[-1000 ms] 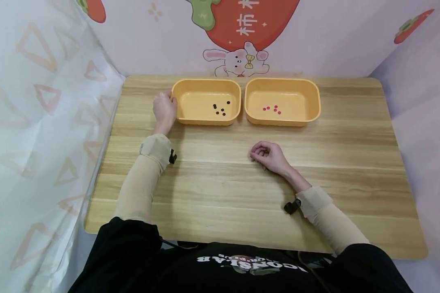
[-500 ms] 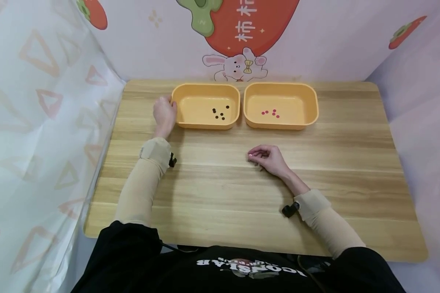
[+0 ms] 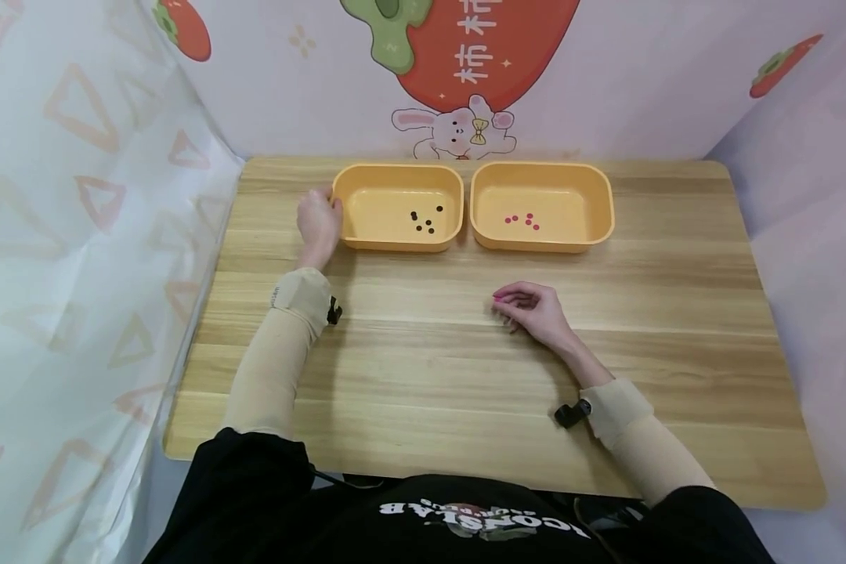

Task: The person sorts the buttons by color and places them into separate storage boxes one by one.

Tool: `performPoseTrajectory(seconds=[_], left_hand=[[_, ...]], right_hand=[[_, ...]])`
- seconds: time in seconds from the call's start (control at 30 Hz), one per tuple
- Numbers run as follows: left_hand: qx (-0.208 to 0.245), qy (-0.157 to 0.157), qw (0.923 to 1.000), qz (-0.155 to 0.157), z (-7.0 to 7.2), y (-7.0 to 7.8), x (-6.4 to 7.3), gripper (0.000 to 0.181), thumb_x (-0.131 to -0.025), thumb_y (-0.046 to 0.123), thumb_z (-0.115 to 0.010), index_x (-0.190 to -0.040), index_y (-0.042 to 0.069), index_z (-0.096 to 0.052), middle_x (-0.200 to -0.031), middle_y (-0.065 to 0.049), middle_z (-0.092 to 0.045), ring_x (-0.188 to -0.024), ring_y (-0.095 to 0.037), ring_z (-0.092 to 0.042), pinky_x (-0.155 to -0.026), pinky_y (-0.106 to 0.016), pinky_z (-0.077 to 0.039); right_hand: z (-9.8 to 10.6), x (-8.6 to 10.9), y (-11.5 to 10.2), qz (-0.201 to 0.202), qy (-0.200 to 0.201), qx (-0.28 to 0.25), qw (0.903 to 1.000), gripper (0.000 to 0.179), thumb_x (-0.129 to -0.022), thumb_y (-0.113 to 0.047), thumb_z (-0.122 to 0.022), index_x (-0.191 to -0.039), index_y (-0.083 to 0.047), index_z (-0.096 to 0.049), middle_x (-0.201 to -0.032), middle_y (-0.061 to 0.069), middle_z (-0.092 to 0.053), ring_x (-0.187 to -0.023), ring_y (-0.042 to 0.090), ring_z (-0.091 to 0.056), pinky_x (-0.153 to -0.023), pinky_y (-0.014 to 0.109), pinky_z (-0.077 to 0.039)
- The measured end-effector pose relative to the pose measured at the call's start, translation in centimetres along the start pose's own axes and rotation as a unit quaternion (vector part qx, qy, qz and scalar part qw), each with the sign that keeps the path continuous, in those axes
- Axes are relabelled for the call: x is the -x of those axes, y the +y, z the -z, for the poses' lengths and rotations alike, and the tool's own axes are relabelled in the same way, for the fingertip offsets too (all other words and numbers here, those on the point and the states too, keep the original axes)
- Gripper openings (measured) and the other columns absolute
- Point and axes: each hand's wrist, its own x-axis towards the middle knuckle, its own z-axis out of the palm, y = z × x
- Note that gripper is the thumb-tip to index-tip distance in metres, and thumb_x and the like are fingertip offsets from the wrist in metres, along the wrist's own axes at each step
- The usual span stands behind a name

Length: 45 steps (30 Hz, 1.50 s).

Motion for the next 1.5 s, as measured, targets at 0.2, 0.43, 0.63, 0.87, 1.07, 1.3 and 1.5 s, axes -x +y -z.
performPoseTrajectory(seconds=[0.2,0.43,0.63,0.87,1.07,1.3,1.5], left_hand=[[0.008,-0.002,0.9999,-0.01,-0.5,0.1,0.0,0.034,-0.111,0.008,-0.057,-0.141,0.0,-0.072,-0.135,-0.024,-0.077,-0.114,-0.037,-0.078,-0.096,-0.046,-0.067],[0.013,-0.002,0.9999,0.003,-0.3,0.3,-0.2,0.036,-0.111,0.009,-0.056,-0.143,0.002,-0.071,-0.138,-0.022,-0.076,-0.116,-0.035,-0.078,-0.099,-0.046,-0.067],[0.029,-0.01,0.9993,0.02,-0.6,-0.9,-1.0,0.036,-0.111,0.01,-0.058,-0.144,0.005,-0.071,-0.14,-0.02,-0.075,-0.117,-0.032,-0.079,-0.098,-0.041,-0.068],[0.021,-0.01,0.9996,0.015,-0.2,-0.1,-0.5,0.038,-0.111,0.01,-0.058,-0.148,0.006,-0.067,-0.144,-0.02,-0.073,-0.124,-0.033,-0.077,-0.105,-0.042,-0.066],[0.021,-0.017,0.9994,0.021,-0.2,-0.2,-0.3,0.039,-0.112,0.011,-0.058,-0.15,0.007,-0.066,-0.146,-0.02,-0.072,-0.126,-0.033,-0.076,-0.106,-0.042,-0.066],[0.028,-0.01,0.9995,0.009,-0.4,-0.4,-0.3,0.039,-0.111,0.01,-0.057,-0.148,0.005,-0.067,-0.144,-0.021,-0.072,-0.126,-0.036,-0.076,-0.107,-0.047,-0.065],[0.037,-0.009,0.9992,0.01,-0.3,-0.6,-0.8,0.039,-0.111,0.011,-0.058,-0.148,0.007,-0.068,-0.144,-0.018,-0.073,-0.124,-0.032,-0.076,-0.104,-0.044,-0.066]], right_hand=[[2.8,0.9,-0.1,-0.003,0.04,-0.016,0.9991,0.027,-0.098,0.008,-0.075,-0.121,0.02,-0.069,-0.087,-0.011,-0.082,-0.064,0.007,-0.073,-0.054,0.023,-0.064],[5.5,0.3,-1.8,0.006,0.084,-0.05,0.9952,0.029,-0.098,0.01,-0.073,-0.123,0.022,-0.066,-0.089,-0.01,-0.083,-0.066,0.009,-0.075,-0.058,0.02,-0.063],[7.1,-2.0,-3.2,0.077,0.124,-0.084,0.9857,0.018,-0.097,0.015,-0.071,-0.115,0.015,-0.073,-0.086,-0.005,-0.083,-0.061,0.01,-0.072,-0.053,0.018,-0.06],[7.9,-5.1,-5.0,0.104,0.164,-0.103,0.9756,0.016,-0.096,0.015,-0.072,-0.111,0.013,-0.076,-0.082,-0.001,-0.083,-0.057,0.007,-0.07,-0.048,0.018,-0.058],[8.2,-6.8,-5.8,0.067,0.159,-0.13,0.9764,0.017,-0.098,0.009,-0.074,-0.114,0.013,-0.076,-0.081,-0.001,-0.083,-0.055,0.009,-0.068,-0.048,0.019,-0.058],[8.0,-8.8,-6.0,0.019,0.151,-0.089,0.9843,0.016,-0.1,0.004,-0.074,-0.107,-0.007,-0.083,-0.078,-0.005,-0.082,-0.056,0.007,-0.067,-0.047,0.017,-0.056],[7.7,-10.3,-6.2,0.0,0.14,-0.02,0.9899,0.015,-0.102,0.0,-0.074,-0.115,-0.002,-0.081,-0.079,-0.009,-0.081,-0.057,0.006,-0.067,-0.047,0.016,-0.055]])
